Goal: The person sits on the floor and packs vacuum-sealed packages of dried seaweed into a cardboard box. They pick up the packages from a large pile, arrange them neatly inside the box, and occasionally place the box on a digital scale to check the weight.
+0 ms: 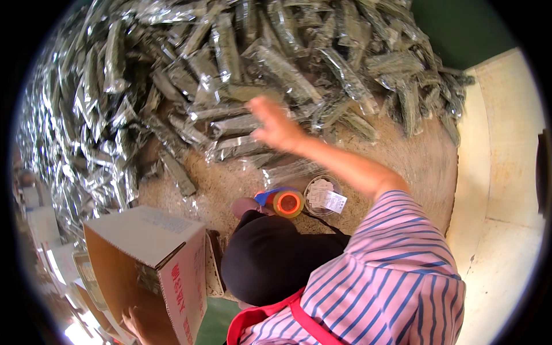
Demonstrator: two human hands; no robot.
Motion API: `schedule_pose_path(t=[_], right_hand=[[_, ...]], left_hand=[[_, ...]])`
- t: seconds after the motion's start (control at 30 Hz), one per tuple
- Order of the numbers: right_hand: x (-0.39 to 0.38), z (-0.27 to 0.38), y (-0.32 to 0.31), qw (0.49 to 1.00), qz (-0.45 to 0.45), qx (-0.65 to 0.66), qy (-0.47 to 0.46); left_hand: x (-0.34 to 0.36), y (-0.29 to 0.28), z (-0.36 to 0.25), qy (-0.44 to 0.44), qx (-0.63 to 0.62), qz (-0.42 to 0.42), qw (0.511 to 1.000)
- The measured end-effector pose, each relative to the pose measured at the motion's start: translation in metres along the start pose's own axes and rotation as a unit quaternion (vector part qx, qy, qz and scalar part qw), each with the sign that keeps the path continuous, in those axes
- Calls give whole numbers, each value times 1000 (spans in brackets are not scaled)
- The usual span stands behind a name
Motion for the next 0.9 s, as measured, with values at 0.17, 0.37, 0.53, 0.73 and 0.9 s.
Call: schedule_pose_path(t=[0.17,0.37,0.53,0.73,0.9], right_hand=[[-81,-201,-282,843,-333,-247,343],[-124,-285,-253,846,-50,-89,523],[-75,-228,-162,866,-320,101,370],[-69,-167,-153,938,-44,202,277],[-233,-293,-211,844,121,-424,307]], left_hand=[[29,-131,-63,148,82,-210,963],[-134,-84,-291,472,113,-304,820],[-373,18,-450,614,22,-146,776],[-447,79,-480,673,14,-25,739],[-424,63,-465,580,-32,45,813]])
Point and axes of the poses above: each hand's wrist, its own x-axis towards the middle knuckle, its own y-axis out of the palm, z = x × y, the point moved 8 cm from there along x, towards the middle knuckle, and after that the axes turned 10 degrees about -z, right-handed, at the moved point
